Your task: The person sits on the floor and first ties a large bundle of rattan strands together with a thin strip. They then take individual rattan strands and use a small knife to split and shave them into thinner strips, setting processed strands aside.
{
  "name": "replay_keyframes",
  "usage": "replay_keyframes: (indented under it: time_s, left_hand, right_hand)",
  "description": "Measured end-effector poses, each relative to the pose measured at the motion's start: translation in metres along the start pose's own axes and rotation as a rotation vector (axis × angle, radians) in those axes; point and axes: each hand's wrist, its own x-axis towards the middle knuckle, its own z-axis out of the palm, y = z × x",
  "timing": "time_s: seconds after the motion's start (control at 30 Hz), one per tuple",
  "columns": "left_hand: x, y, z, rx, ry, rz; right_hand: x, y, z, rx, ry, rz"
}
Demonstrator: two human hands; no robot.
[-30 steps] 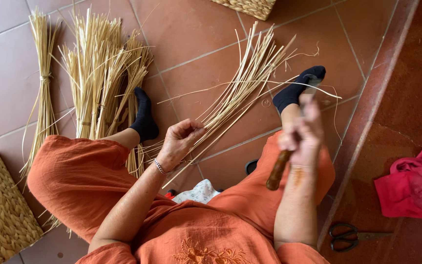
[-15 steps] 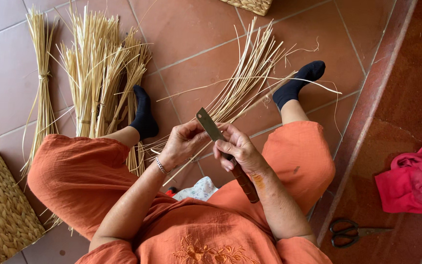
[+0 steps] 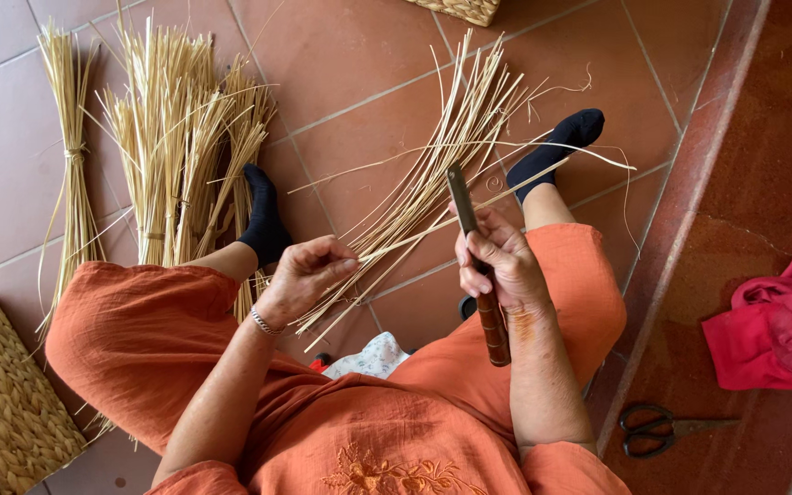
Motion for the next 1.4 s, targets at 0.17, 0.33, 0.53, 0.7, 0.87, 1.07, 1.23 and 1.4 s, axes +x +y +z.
replay_keyframes:
  time_s: [0.17,0.33,0.53,0.7,0.87,1.07,1.23,1.4]
  left_hand:
    - [-0.010,-0.006,-0.014,-0.032,-0.002,-0.003]
    - [-0.018,-0.011,-0.029,0.007,0.005,-0.010]
    - [-0.022,-0.015,-0.043,-0.031,0.027,-0.045]
    - [-0.026,-0.014,-0.056,0.027,0.127,-0.118]
    - [-0.015,-0.013,-0.055,0.038,0.285,-0.072]
    - [0.041,-0.016,-0.001,0.160,0.383,0.136]
    - [0.067,0.002,0.054,0.052,0.204,0.066]
    - [0.063,0.031,0.066,0.331,0.100,0.098]
  right_hand:
    - [-0.004,-0.004,-0.008,-0.065,0.080,-0.058]
    - [-0.008,-0.010,-0.015,-0.059,0.089,-0.106]
    - [-0.011,-0.020,-0.026,-0.086,0.116,-0.159]
    - [-0.013,-0.034,-0.043,-0.140,0.210,-0.284]
    - [-0.014,-0.046,-0.037,-0.197,0.335,-0.364]
    - [0.006,-0.008,0.019,-0.351,0.100,0.025]
    - [0.020,0.001,0.041,-0.510,0.013,-0.017]
    - [0.021,0.003,0.037,-0.613,0.080,-0.010]
